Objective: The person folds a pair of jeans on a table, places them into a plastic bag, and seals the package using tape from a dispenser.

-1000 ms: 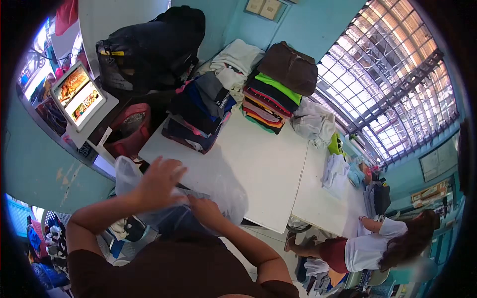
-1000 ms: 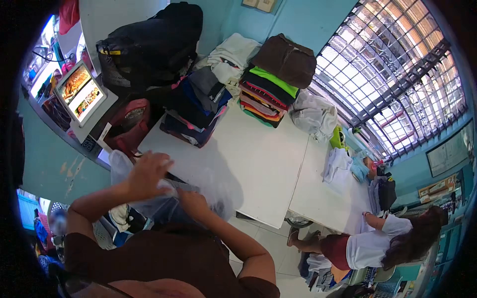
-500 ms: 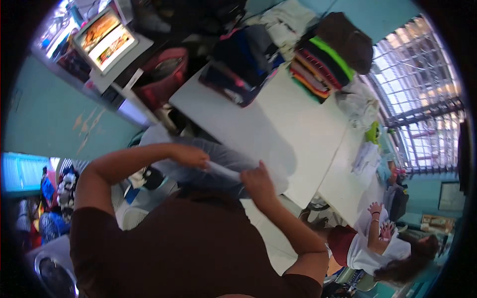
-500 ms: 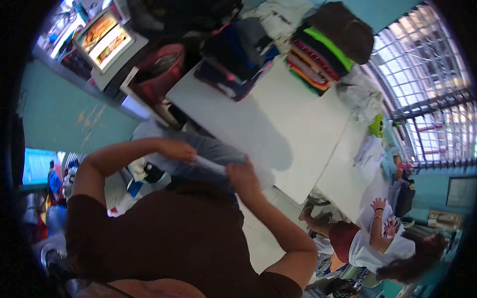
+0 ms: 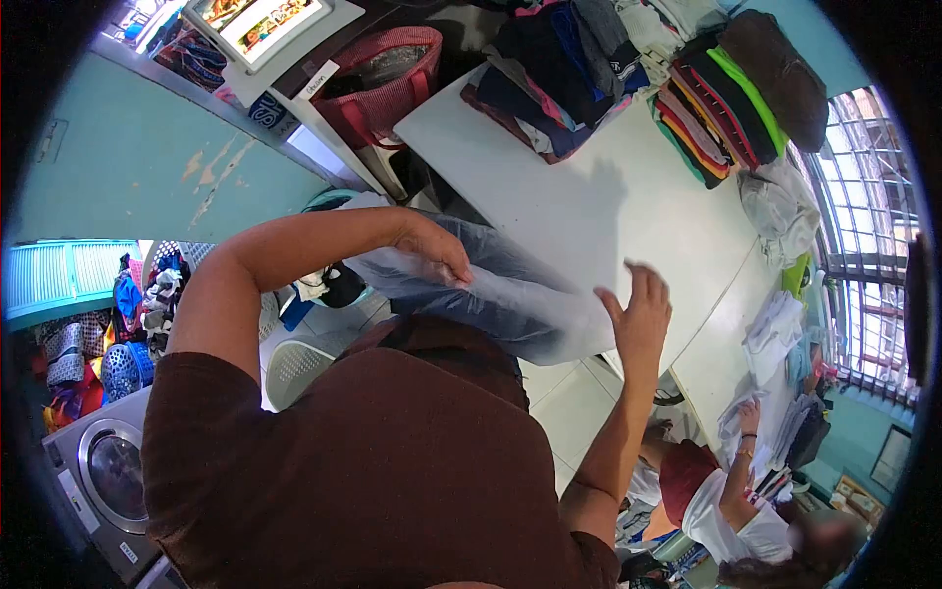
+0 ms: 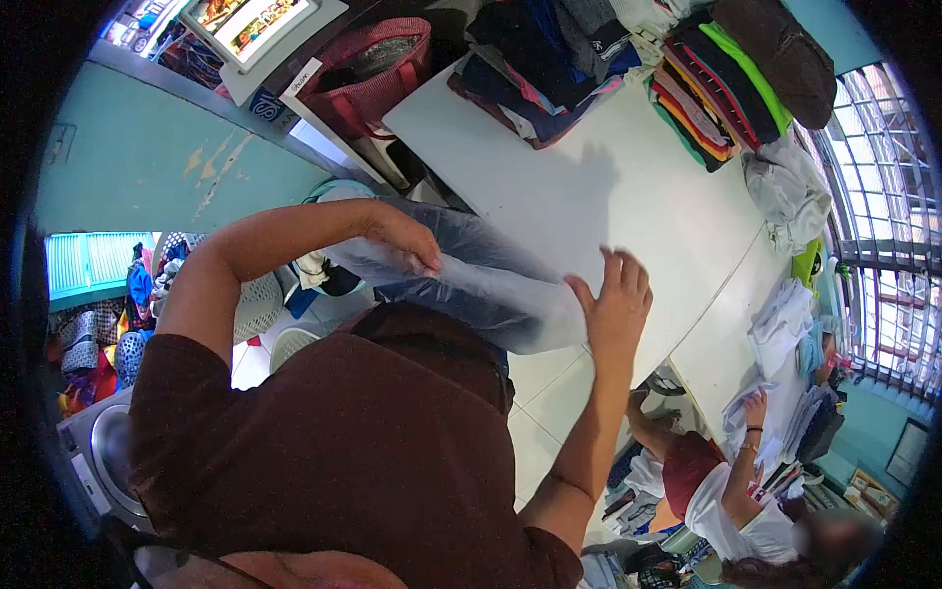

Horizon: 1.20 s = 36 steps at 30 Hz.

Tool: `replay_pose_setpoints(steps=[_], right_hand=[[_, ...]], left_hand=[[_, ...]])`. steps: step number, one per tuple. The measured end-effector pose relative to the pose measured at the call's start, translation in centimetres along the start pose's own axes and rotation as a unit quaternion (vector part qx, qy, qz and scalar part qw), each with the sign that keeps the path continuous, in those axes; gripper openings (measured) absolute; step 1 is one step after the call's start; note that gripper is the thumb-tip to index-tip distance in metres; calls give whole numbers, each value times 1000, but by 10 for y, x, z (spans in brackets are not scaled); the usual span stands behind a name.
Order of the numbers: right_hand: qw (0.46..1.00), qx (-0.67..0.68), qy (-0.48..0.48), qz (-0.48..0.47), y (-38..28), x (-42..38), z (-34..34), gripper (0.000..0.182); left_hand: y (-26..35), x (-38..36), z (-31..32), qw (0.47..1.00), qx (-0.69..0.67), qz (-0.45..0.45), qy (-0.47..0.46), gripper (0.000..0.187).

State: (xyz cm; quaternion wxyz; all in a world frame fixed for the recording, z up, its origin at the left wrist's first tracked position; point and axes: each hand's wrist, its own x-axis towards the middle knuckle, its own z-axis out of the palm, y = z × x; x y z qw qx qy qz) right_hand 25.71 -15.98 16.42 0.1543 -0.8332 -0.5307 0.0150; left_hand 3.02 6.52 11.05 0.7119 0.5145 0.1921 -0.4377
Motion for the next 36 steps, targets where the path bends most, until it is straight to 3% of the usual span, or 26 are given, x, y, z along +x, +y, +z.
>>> replay_pose_setpoints(steps=[2, 4, 6, 9, 11, 14, 17, 22, 25, 28, 30, 32, 33, 34, 36], right_hand=[[984, 137, 41, -104, -48, 5, -12, 67], [981, 90, -48, -165, -96, -8, 6, 74], [968, 54, -165, -180, -113, -25, 50, 61], [949, 171, -224, -145, -88, -44, 148, 38], [922, 265, -237, -154, -68, -55, 192, 28], [898, 321, -281, -109, -64, -56, 192, 24], [908, 298, -265, -132, -52, -68, 217, 22], [908, 327, -236, -116, -57, -63, 204, 17], [919, 300, -250, -59, -67, -40, 162, 15], [921, 271, -274, -54, -75, -21, 110, 15], [915, 279, -282, -67, -69, -17, 105, 15], [904, 304, -295, -65, -61, -19, 118, 17], [893, 314, -318, -52, -64, -16, 114, 20], [881, 324, -343, -38, -69, -11, 106, 23], [856, 339, -390, -5, -73, -7, 105, 30]], left_hand=[[-6, 8, -7, 1000, 6, -11, -3, 23], [-12, 14, -11, 1000, 5, -12, -6, 23], [-18, 17, -12, 1000, -3, -3, -5, 23], [-59, 44, -15, 988, 142, 64, 25, 23], [-76, 56, -20, 994, 104, -3, 44, 29], [-80, 56, -22, 997, 53, -48, 42, 30], [-88, 65, -25, 999, -2, -40, 18, 31], [-93, 69, -30, 995, -79, -67, -10, 34], [-68, 45, -13, 989, 91, 70, 96, 32], [-22, -26, 26, 874, 379, 199, 229, 32], [-24, -58, 23, 797, 521, 149, 266, 32], [-40, -89, -4, 752, 591, 51, 286, 30], [-41, -107, -11, 816, 499, 10, 292, 26], [-69, -112, -33, 939, 237, 48, 245, 24], [-118, -117, -59, 948, 83, 10, 307, 24]])
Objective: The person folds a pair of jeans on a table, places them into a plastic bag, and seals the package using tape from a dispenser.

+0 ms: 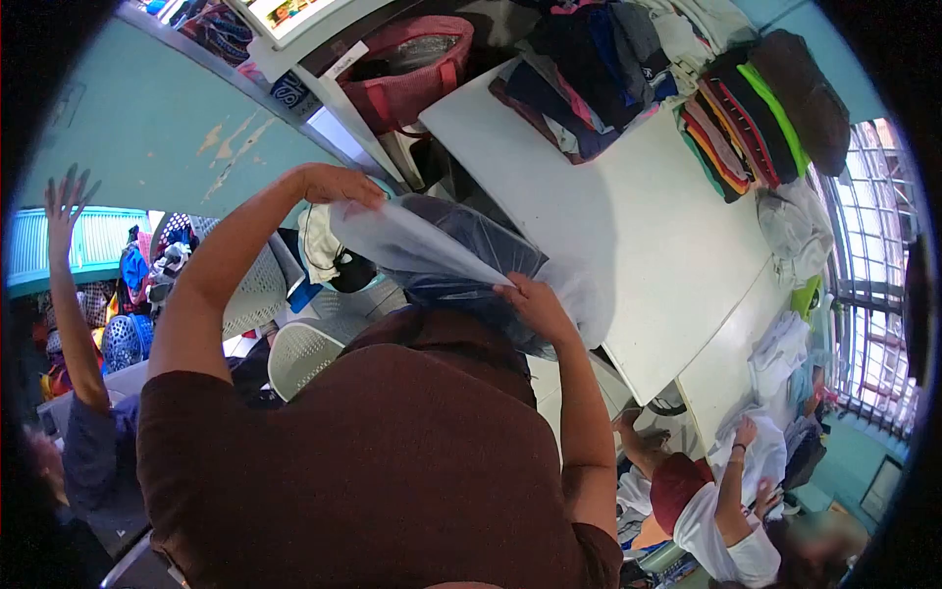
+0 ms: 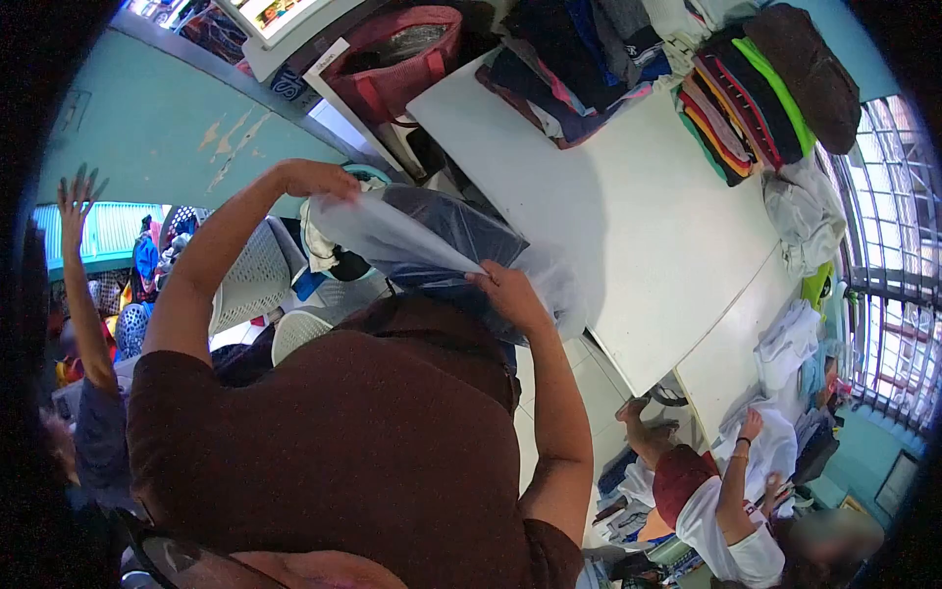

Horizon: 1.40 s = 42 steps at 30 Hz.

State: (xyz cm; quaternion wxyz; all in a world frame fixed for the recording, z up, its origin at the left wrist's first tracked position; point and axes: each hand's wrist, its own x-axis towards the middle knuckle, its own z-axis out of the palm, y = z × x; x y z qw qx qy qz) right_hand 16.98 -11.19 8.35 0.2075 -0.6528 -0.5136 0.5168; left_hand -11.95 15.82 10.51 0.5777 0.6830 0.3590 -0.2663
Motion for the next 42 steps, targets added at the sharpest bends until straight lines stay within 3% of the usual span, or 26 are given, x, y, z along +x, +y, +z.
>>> replay_pose_setpoints(steps=[1, 2, 3, 4, 6, 8, 9, 10, 12, 14, 17, 20, 23, 25, 28, 31, 32, 35, 38, 41, 42], right_hand=[[1000, 17, -13, 22, 2, 2, 0, 33], [998, 33, -23, 45, 3, 6, -1, 36], [999, 27, -6, 33, 6, 7, -1, 38], [999, 20, 10, 24, 9, 7, 0, 40], [1000, 8, 16, 23, 9, 7, 3, 42], [999, -8, 6, 31, -3, 13, 1, 42], [1000, -18, 13, 18, -2, 14, 0, 41], [999, -27, 21, 5, 1, 14, -1, 40], [998, -55, 35, 20, 0, 8, 1, 39], [991, -95, 50, 80, -10, -3, 7, 40], [932, -186, 251, -186, -33, -24, 27, 50], [853, -365, 249, -277, -56, -43, 13, 55], [849, -472, 209, -118, 6, -48, -2, 46], [859, -493, 107, -90, 31, -55, -22, 35], [972, -220, 58, -53, 63, -64, -39, 35], [993, 47, 35, 99, 55, -76, -51, 37], [988, 105, 100, 60, 79, -73, -40, 36], [995, 25, 95, 18, 90, -66, -36, 36], [981, -174, 83, -24, 76, -73, -36, 33], [991, 33, 131, 6, 78, -80, -41, 29], [989, 92, 102, 56, 85, -81, -44, 28]], left_hand=[[-7, -2, -3, 997, -65, -43, 27, 25], [-12, -2, -6, 977, 89, -33, 190, 26], [-10, -1, -9, 909, 239, -19, 342, 27], [4, -7, -5, 796, 374, -4, 475, 29], [67, -10, 33, 759, 163, 217, 592, 29], [108, -4, 100, 804, 210, 306, 465, 33], [106, 13, 135, 756, 277, 387, 450, 39], [110, 21, 164, 753, 376, 353, 409, 39], [93, 43, 187, 825, 396, 283, 287, 33], [84, 54, 185, 832, 408, 273, 258, 23], [77, 58, 180, 848, 398, 263, 230, 15], [84, 51, 171, 853, 379, 276, 230, 18], [88, 51, 161, 849, 393, 284, 209, 24], [86, 51, 157, 850, 402, 286, 183, 28], [88, 54, 152, 865, 393, 278, 140, 33], [92, 55, 150, 888, 381, 237, 99, 39], [93, 56, 152, 890, 380, 235, 94, 40], [93, 60, 152, 898, 374, 216, 79, 43], [88, 61, 147, 908, 352, 215, 77, 43], [85, 63, 144, 917, 314, 233, 74, 44], [85, 63, 143, 920, 300, 240, 71, 44]])
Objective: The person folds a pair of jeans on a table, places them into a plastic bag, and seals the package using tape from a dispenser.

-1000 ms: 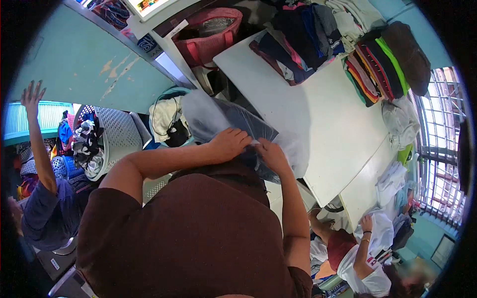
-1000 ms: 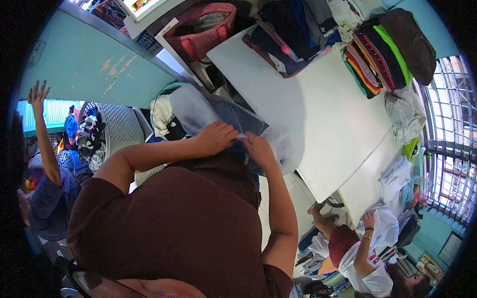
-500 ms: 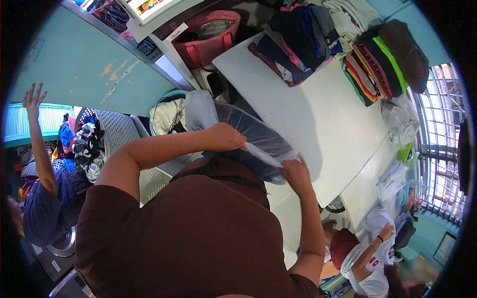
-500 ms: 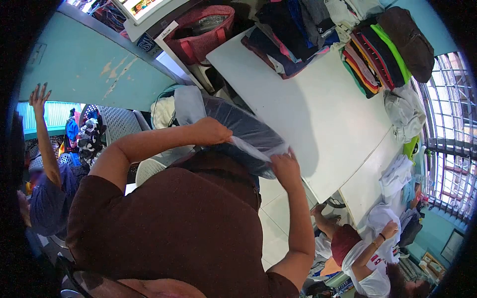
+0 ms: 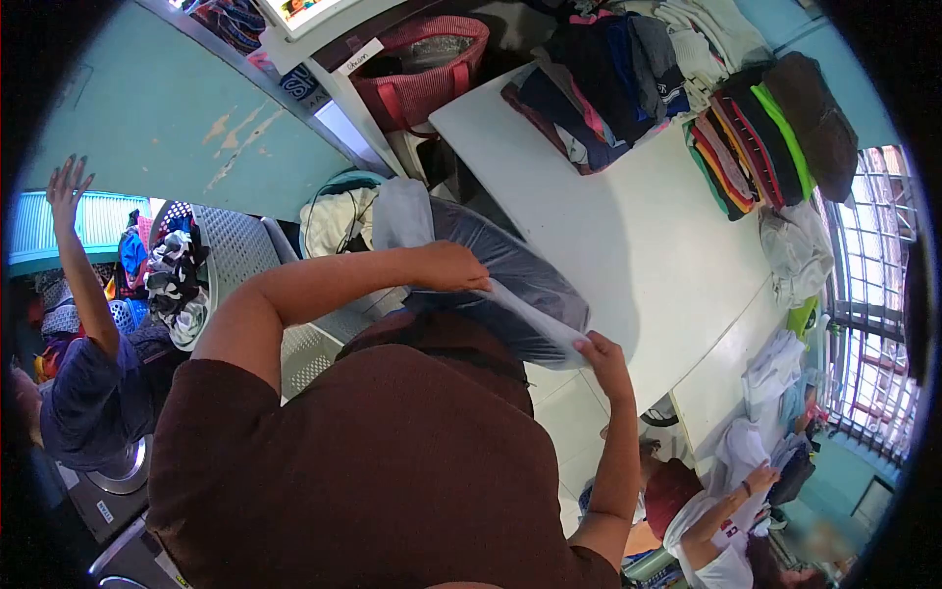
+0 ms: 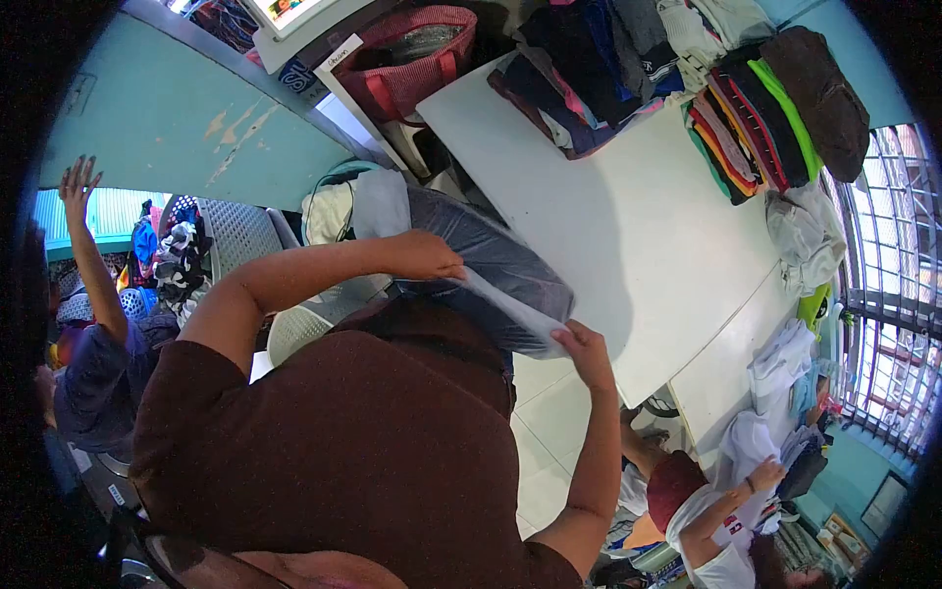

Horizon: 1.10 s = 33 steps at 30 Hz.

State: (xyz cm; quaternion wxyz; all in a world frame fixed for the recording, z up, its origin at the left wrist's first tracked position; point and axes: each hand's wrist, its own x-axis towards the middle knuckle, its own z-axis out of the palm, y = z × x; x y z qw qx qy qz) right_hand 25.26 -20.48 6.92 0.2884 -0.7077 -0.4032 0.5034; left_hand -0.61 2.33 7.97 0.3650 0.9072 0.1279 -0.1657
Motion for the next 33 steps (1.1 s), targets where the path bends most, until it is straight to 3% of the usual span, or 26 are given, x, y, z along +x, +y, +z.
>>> replay_pose_setpoints(steps=[2, 5, 6, 7, 8, 9, 11, 13, 14, 18, 21, 24, 26, 28, 29, 30, 32, 33], right_hand=[[986, 105, -51, 117, 19, 4, -10, 25], [977, 92, -86, 173, 25, 17, -26, 22], [984, 74, -36, 156, 55, 23, -34, 25], [976, -159, 59, 138, 51, 26, -41, 23], [940, -281, 159, 113, 48, 24, -45, 22], [878, -396, 255, 86, 5, 22, -42, 22], [937, -130, 314, -87, -43, 34, -18, 25], [959, -136, 229, -101, -91, 36, 39, 36], [918, -263, 206, -214, -88, 44, 68, 43], [944, -300, 80, -112, -88, 55, 129, 33], [953, -300, 12, -46, -89, 62, 123, 32], [965, -259, -11, -49, -84, 66, 113, 36], [974, -217, -27, -59, -72, 72, 111, 38], [982, -168, -57, -57, -61, 82, 110, 38], [984, -158, -68, -50, -59, 85, 108, 39], [985, -148, -80, -43, -62, 86, 106, 39], [986, -128, -97, -39, -63, 89, 107, 39], [987, -118, -99, -41, -61, 91, 106, 40]], left_hand=[[3, 0, -5, 1000, -12, 10, -25, 45], [-2, 7, -5, 997, -38, 0, -63, 47], [-8, 10, -4, 996, -47, -11, -74, 48], [-15, 12, -4, 995, -53, -6, -84, 48], [-21, 16, -3, 994, -59, -1, -95, 48], [-23, 19, -1, 992, -66, 6, -104, 48], [-14, 22, -2, 994, -68, 3, -90, 49], [-9, 26, -4, 994, -65, -5, -86, 50], [-10, 27, -4, 994, -62, -15, -89, 49], [-13, 16, -9, 993, -81, -11, -84, 46], [-10, -5, -17, 997, 60, 49, -3, 38], [-43, -38, -45, 937, 309, 126, 102, 34], [-68, -62, -57, 959, 272, 61, 37, 28], [-88, -78, -73, 999, 33, -9, -5, 23], [-99, -86, -78, 995, -90, -44, -25, 21], [-115, -92, -72, 971, -207, -112, -35, 20], [-151, -99, -51, 872, -425, -237, -52, 19], [-161, -102, -49, 892, -376, -229, -100, 19]])
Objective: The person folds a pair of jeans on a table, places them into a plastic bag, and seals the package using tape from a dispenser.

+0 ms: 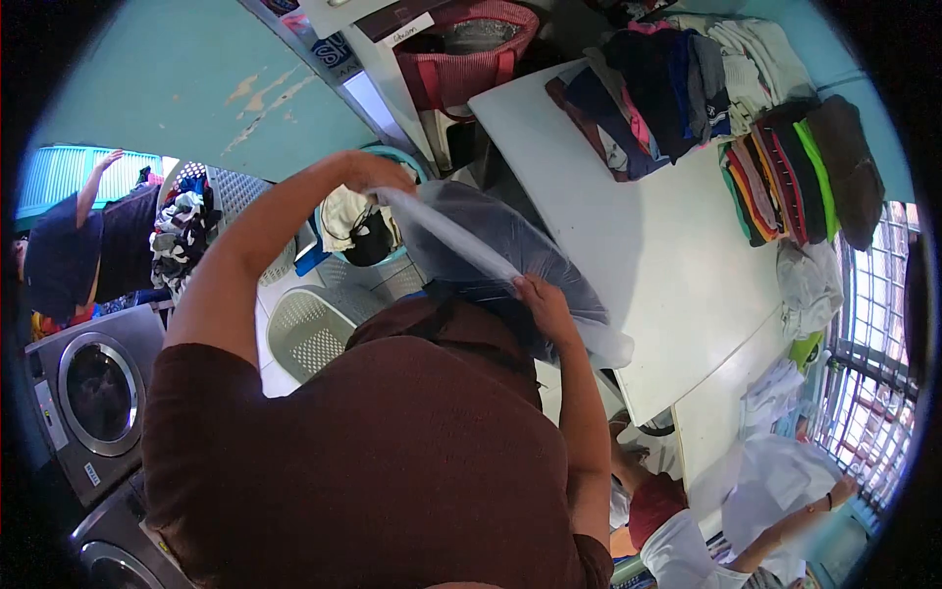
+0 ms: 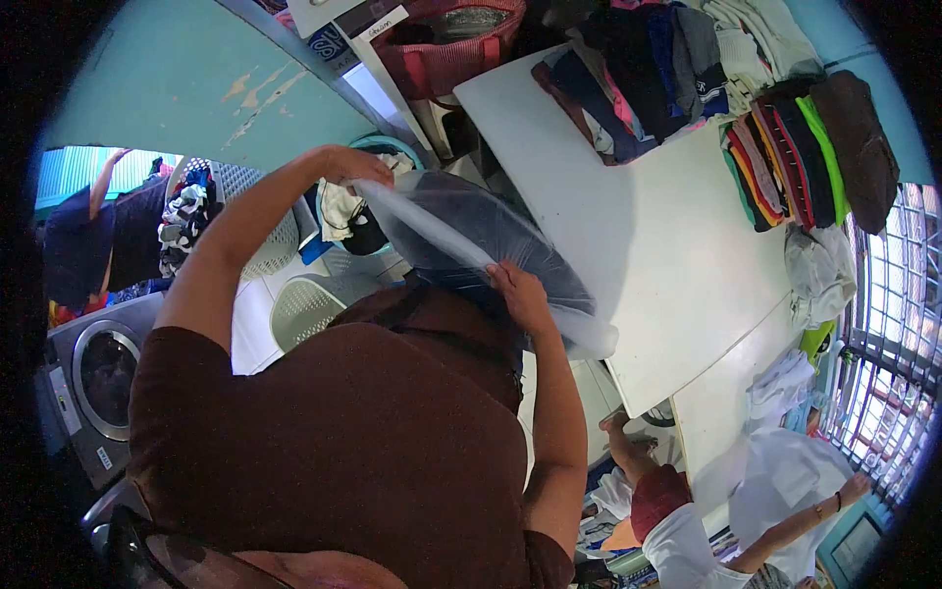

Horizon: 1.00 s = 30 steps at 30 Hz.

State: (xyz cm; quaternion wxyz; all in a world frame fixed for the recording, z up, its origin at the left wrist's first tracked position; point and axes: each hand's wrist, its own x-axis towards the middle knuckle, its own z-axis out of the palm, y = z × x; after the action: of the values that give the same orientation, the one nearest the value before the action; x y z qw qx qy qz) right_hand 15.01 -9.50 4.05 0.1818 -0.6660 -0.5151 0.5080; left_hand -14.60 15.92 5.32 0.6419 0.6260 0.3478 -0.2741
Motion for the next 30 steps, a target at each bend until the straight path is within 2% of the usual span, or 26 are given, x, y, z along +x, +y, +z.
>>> replay_pose_setpoints(steps=[1, 3, 4, 5, 6, 7, 8, 10, 12, 14, 16, 19, 23, 26, 27, 29, 30], right_hand=[[1000, 11, 0, -1, 2, 0, -1, 40], [1000, 22, 3, 1, 4, 1, -3, 41], [1000, 29, -1, 0, 3, 3, 0, 42], [999, 37, 1, 10, 2, 3, 1, 42], [999, 43, 3, 20, -2, 3, -1, 42], [998, 48, 5, 29, -2, 3, -3, 42], [998, 61, 10, 20, 1, 4, -2, 42], [996, 87, 20, 4, 7, 6, 3, 42], [995, 99, -1, 29, 9, 9, 2, 41], [995, 93, -6, 35, 11, 12, -2, 41], [997, 68, -8, 21, 9, 15, -4, 41], [989, 141, 2, 35, 6, 19, -5, 34], [983, 180, -17, 24, 1, 15, -11, 33], [988, 148, -24, 45, 12, 18, -7, 32], [987, 143, -34, 61, 1, 15, -10, 31], [999, 50, 7, -12, 7, 15, -5, 31], [999, 2, 23, -48, 9, 15, -3, 31]], left_hand=[[-7, 2, -4, 997, 64, -11, -35, 18], [-35, 22, -12, 983, -116, -125, -67, 17], [-33, 25, -16, 995, 15, -70, 68, 18], [-32, 30, -17, 968, 145, -18, 202, 19], [-27, 36, -13, 905, 270, 34, 327, 20], [7, 31, -2, 824, 294, 73, 479, 22], [57, 17, 13, 716, 312, 109, 615, 25], [120, 3, 57, 744, 286, 269, 541, 25], [129, 22, 111, 785, 318, 319, 426, 28], [103, 56, 155, 721, 427, 358, 412, 33], [96, 66, 158, 727, 480, 348, 347, 37], [90, 81, 150, 705, 539, 353, 297, 39], [105, 67, 162, 655, 565, 367, 342, 38], [96, 73, 176, 687, 520, 362, 356, 37], [89, 79, 175, 720, 498, 350, 334, 36], [80, 89, 170, 781, 454, 320, 285, 34], [86, 87, 167, 792, 451, 314, 265, 32]])
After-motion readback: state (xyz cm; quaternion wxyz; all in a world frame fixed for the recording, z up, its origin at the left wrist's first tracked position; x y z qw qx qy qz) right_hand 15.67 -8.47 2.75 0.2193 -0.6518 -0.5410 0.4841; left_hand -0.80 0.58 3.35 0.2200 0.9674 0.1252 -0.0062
